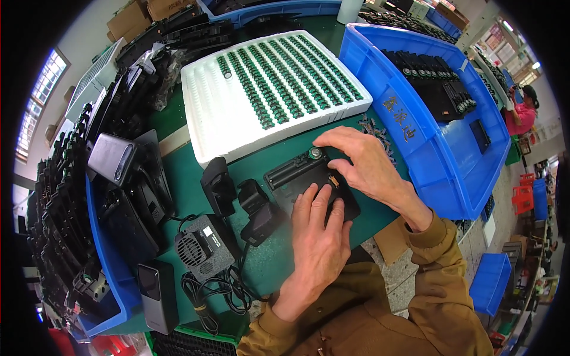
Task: The person assembles small electronic components into plastic housings by hand, taking the components from a foam tray and the housings from a storage crate on a factory workbench.
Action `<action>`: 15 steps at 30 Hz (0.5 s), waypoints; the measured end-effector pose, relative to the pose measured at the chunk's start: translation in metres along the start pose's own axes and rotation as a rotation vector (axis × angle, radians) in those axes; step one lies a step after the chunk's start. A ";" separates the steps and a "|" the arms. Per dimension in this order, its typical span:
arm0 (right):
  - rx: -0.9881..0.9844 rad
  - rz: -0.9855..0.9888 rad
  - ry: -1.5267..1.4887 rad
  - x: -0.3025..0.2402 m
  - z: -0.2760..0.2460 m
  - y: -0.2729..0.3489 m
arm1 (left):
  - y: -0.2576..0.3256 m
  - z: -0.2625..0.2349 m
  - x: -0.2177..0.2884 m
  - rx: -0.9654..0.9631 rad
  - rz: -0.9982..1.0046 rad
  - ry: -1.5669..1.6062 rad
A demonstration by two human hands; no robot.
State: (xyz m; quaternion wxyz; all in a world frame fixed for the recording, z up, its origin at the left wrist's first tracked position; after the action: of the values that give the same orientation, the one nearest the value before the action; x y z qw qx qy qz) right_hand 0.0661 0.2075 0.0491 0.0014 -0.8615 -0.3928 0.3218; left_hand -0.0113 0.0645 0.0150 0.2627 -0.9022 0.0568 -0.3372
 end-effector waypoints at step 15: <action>-0.026 -0.126 -0.091 0.009 0.011 -0.007 | 0.001 -0.003 0.002 0.122 0.064 0.007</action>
State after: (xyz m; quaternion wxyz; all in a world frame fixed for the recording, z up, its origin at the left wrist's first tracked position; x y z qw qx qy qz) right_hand 0.0596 0.2156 0.0378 -0.0072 -0.8195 -0.4500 0.3548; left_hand -0.0117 0.0616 0.0176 0.3276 -0.8810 0.0659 -0.3348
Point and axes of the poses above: each hand's wrist, its own y-axis away from the middle knuckle, its own z-axis out of the palm, x = y × z, the point moved 3 cm from there along -y, towards the middle knuckle, and after that the axes turned 6 degrees about z, right-handed, at the moved point
